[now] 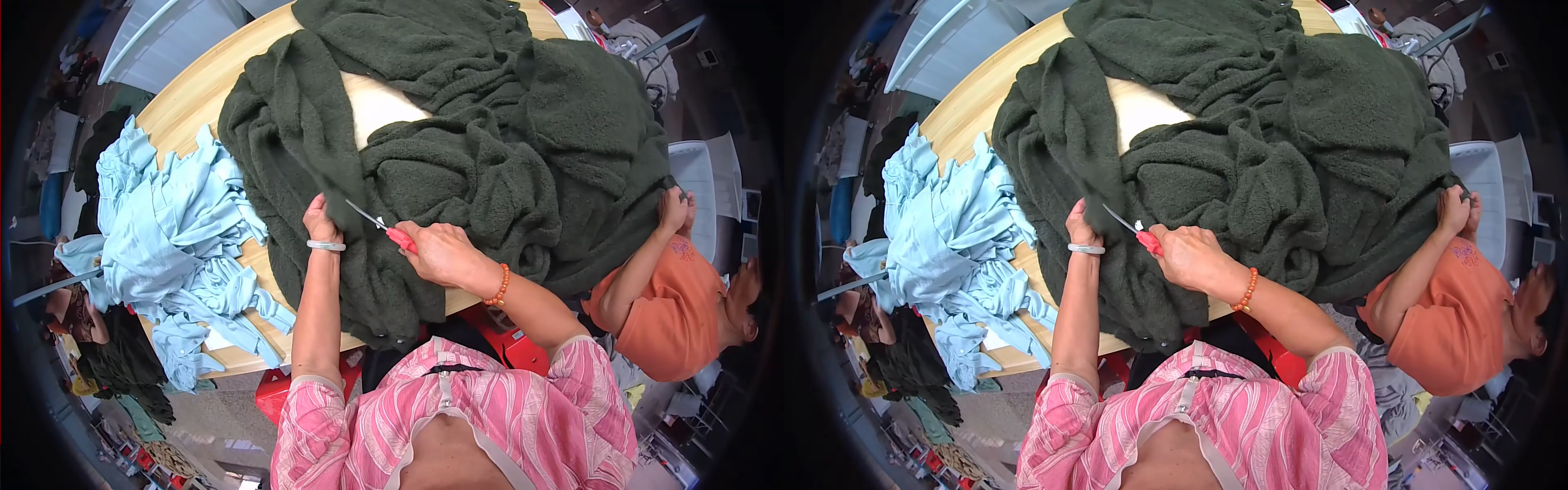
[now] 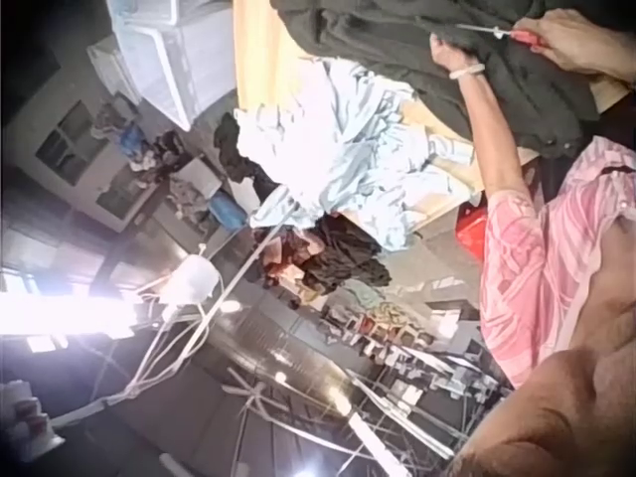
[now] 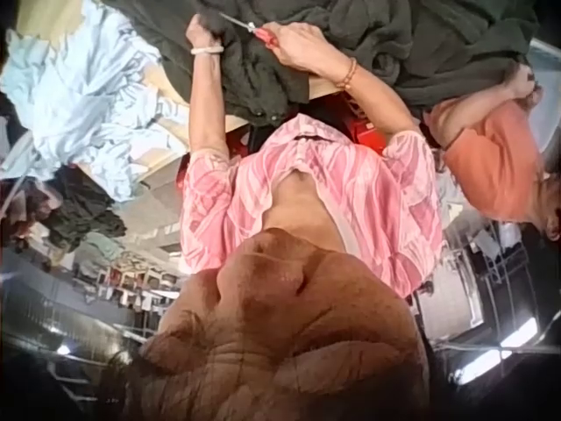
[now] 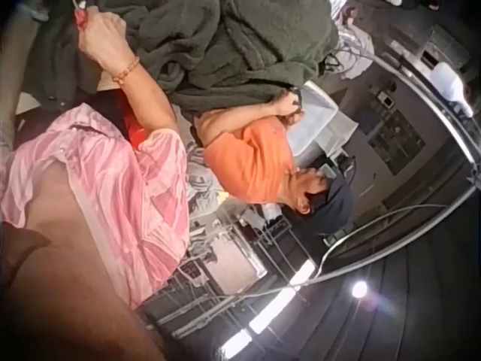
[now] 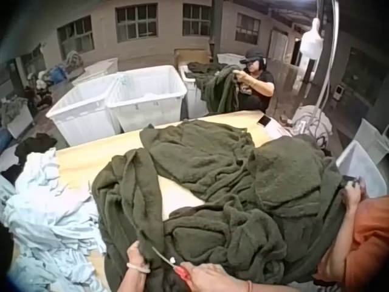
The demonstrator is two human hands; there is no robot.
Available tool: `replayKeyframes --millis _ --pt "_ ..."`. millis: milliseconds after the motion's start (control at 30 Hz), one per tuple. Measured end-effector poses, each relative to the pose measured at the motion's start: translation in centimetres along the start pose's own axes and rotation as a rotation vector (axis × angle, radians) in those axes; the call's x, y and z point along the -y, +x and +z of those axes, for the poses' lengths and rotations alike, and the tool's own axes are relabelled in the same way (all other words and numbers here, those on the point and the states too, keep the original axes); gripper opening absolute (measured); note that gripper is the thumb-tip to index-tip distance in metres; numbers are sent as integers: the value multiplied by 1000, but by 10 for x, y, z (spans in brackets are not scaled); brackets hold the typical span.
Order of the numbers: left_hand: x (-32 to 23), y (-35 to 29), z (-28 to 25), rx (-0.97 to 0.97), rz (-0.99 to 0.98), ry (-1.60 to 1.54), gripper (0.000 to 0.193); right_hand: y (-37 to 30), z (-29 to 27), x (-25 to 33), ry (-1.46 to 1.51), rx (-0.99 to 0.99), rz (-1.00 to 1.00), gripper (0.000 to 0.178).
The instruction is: Trimming excess threads from green and light blue garments using a small clipper.
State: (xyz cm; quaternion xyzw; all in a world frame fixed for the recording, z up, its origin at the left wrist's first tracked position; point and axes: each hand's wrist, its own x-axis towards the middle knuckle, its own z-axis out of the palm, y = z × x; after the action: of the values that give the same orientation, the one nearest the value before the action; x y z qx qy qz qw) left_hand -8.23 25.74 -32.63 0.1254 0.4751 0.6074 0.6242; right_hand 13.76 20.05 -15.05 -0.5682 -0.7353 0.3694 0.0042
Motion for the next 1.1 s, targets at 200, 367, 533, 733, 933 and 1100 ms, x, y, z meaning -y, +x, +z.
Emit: replayKeyframes --millis 200,367,533,733,933,1100 --pt "-16 6 -21 17 70 125 13 8 -7 1 34 80 -116 36" --pt "-44 18 -3 -39 -39 121 29 -3 -15 -8 107 -37 -110 40" --pt "-65 77 17 -86 -67 44 24 -2 -14 1 145 -116 -165 41" --pt "-51 75 32 151 70 117 16 22 -38 22 46 -69 3 30" --pt "-58 59 25 36 -6 14 25 39 -26 16 -4 58 -10 37" --pt "-52 57 -1 49 -51 91 21 27 -13 19 -6 167 -129 35"
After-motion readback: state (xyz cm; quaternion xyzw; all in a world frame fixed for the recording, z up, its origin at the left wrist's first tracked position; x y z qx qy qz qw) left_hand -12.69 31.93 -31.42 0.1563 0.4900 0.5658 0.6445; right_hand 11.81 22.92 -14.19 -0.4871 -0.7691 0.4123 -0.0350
